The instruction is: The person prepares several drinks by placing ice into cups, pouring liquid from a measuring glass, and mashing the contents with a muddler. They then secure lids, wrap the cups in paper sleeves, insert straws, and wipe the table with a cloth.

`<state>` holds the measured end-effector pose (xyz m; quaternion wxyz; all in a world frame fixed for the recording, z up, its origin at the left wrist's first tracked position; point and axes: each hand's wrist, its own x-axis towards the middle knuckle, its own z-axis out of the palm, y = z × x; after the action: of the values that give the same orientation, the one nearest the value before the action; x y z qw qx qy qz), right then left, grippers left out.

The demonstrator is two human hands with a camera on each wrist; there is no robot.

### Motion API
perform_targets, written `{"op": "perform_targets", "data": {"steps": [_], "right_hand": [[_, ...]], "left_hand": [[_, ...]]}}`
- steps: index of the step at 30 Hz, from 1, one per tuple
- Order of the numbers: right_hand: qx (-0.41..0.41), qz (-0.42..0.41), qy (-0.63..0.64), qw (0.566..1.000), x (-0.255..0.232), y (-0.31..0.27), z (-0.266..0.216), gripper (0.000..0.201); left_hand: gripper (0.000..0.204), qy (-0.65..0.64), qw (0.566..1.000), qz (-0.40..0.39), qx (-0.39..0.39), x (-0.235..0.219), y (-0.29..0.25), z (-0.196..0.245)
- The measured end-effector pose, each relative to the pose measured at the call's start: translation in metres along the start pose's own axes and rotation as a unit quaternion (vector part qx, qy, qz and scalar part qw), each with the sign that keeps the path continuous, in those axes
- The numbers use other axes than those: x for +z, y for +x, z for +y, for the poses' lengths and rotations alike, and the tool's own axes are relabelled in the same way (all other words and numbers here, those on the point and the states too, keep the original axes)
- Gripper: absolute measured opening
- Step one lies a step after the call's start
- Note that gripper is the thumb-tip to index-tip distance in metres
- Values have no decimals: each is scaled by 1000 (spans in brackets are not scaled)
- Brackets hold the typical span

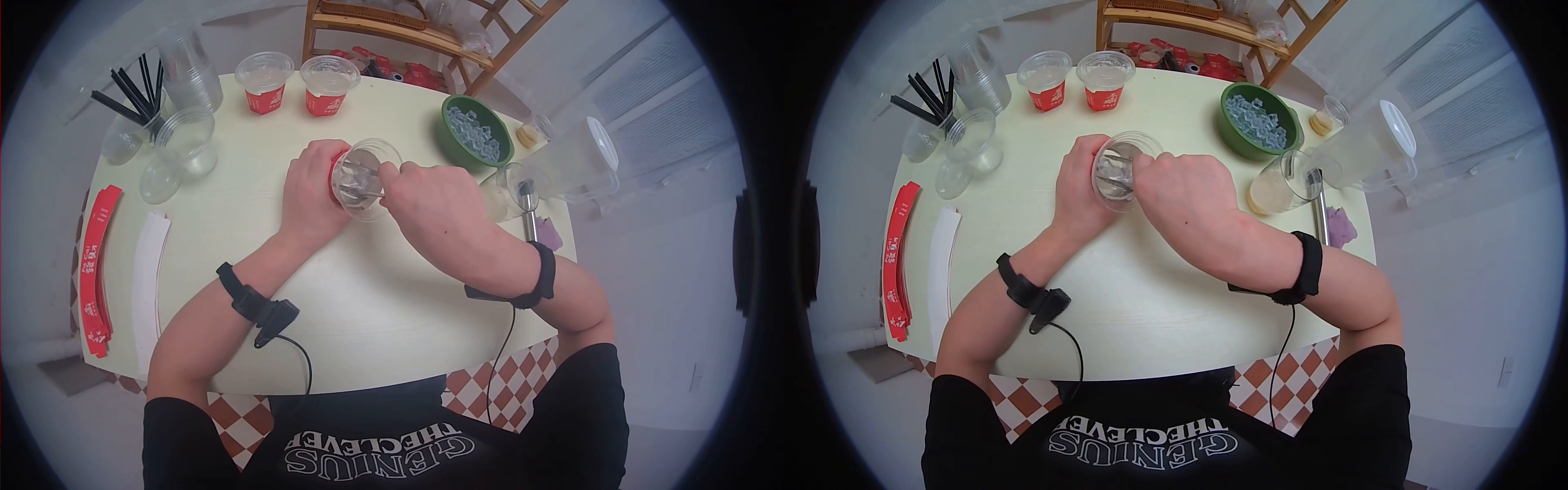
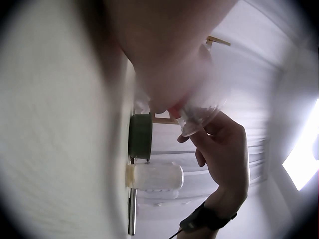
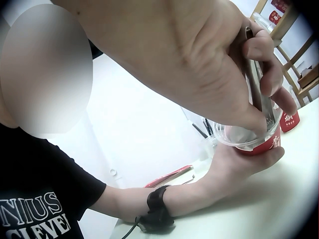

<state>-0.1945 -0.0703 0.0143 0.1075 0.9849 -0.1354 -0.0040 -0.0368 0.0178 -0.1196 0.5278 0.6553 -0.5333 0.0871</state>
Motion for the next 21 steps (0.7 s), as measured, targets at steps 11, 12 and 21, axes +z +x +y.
{"op": "perform_targets", "data": {"steps": [11,12,21], "right_hand": [[-53,72,16,996,9,-13,13,12],[-54,68,8,996,9,-15,15,12],[-69,94,5,993,0,-33,36,18]], "left_hand": [[73,-2,1000,-11,14,-1,1,3],[73,-2,1000,-11,14,-1,0,3],[83,-5,999,-36,-8,-3,-1,5]]}}
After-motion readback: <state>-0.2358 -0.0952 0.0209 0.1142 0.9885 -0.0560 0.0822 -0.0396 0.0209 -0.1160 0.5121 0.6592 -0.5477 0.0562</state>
